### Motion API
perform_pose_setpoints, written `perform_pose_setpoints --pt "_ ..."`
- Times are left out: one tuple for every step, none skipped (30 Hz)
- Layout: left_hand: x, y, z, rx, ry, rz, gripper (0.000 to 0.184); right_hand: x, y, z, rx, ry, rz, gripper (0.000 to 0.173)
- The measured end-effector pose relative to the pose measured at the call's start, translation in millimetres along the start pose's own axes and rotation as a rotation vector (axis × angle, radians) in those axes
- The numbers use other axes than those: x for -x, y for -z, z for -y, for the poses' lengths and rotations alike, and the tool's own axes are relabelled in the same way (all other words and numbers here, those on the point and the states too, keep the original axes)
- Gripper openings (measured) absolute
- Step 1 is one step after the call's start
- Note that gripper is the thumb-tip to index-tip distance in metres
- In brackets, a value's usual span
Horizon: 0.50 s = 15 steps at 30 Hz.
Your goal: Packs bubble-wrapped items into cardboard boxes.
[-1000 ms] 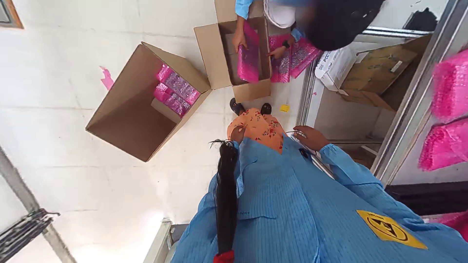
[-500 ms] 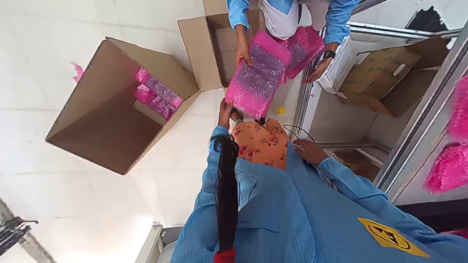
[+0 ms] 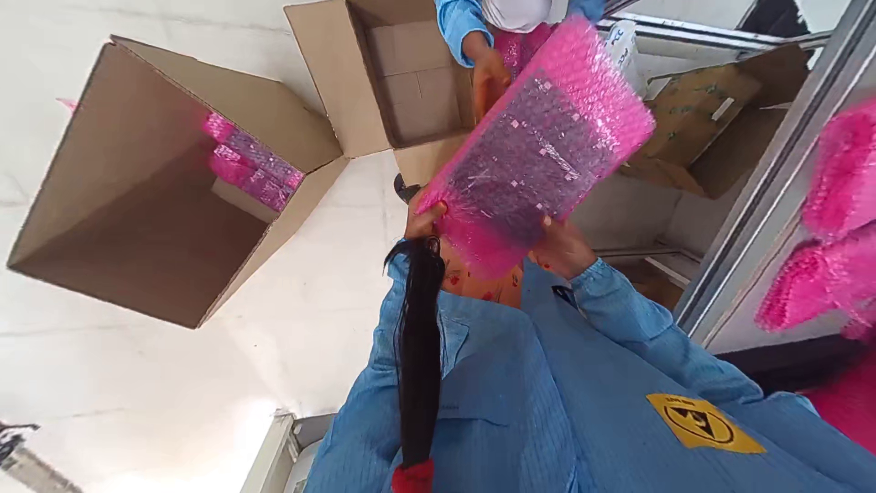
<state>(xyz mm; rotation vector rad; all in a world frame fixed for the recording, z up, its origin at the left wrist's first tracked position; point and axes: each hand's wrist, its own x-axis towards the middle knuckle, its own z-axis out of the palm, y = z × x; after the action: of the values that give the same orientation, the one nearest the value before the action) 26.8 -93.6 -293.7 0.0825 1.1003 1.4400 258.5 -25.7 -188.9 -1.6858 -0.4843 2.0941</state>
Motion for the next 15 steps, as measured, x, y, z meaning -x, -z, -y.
perform_pose_setpoints --pt "5.7 -1.5 -0.4 0.008 -0.017 0.032 0.056 7.9 -6.2 2.1 -0.069 0.036 -0.016 0.053" --pt "10.6 -1.8 -1.2 0.017 -0.034 0.055 0.056 16.2 -10.0 3.6 -0.083 0.079 -0.017 0.047" --pt "13.0 -2.0 -2.4 0.03 -0.057 0.071 0.053 22.6 -12.5 6.0 -0.077 0.122 -0.007 0.045" --pt "15.4 -2.0 -4.0 0.044 -0.078 0.084 0.051 28.2 -14.9 8.8 -0.059 0.159 0.005 0.044" --pt "18.6 -2.4 -5.6 0.053 -0.094 0.089 0.051 33.7 -17.6 11.2 -0.041 0.187 0.01 0.043" --pt "21.6 -2.9 -6.8 0.058 -0.108 0.087 0.051 38.4 -20.2 13.1 -0.031 0.213 0.008 0.043" --pt "24.1 -3.4 -8.0 0.064 -0.117 0.089 0.051 42.2 -22.0 14.4 -0.027 0.237 0.011 0.042" --pt "26.7 -3.3 -9.1 0.074 -0.126 0.101 0.049 45.3 -23.2 15.3 -0.027 0.258 0.019 0.042" --pt "28.9 -3.2 -10.9 0.085 -0.132 0.114 0.047 47.6 -24.3 15.8 -0.025 0.274 0.028 0.042" --pt "33.6 -4.9 -13.7 0.105 -0.124 0.106 0.044 51.1 -25.0 15.9 -0.023 0.285 0.035 0.042" --pt "39.7 -10.2 -17.6 0.146 -0.106 0.057 0.039 54.5 -25.3 16.2 -0.022 0.297 0.044 0.041" --pt "45.9 -21.6 -24.7 0.182 -0.08 -0.057 0.036 57.3 -25.8 17.0 -0.025 0.311 0.054 0.041" --pt "51.5 -29.1 -33.1 0.157 -0.058 -0.106 0.037 60.2 -25.7 17.6 -0.029 0.328 0.07 0.041" --pt "55.1 -26.7 -37.2 0.122 -0.058 -0.05 0.043 62.0 -25.1 19.1 -0.03 0.352 0.093 0.042" --pt "57.1 -19.6 -40.2 0.066 -0.063 0.054 0.051 62.8 -23.7 21.8 -0.017 0.377 0.12 0.043"
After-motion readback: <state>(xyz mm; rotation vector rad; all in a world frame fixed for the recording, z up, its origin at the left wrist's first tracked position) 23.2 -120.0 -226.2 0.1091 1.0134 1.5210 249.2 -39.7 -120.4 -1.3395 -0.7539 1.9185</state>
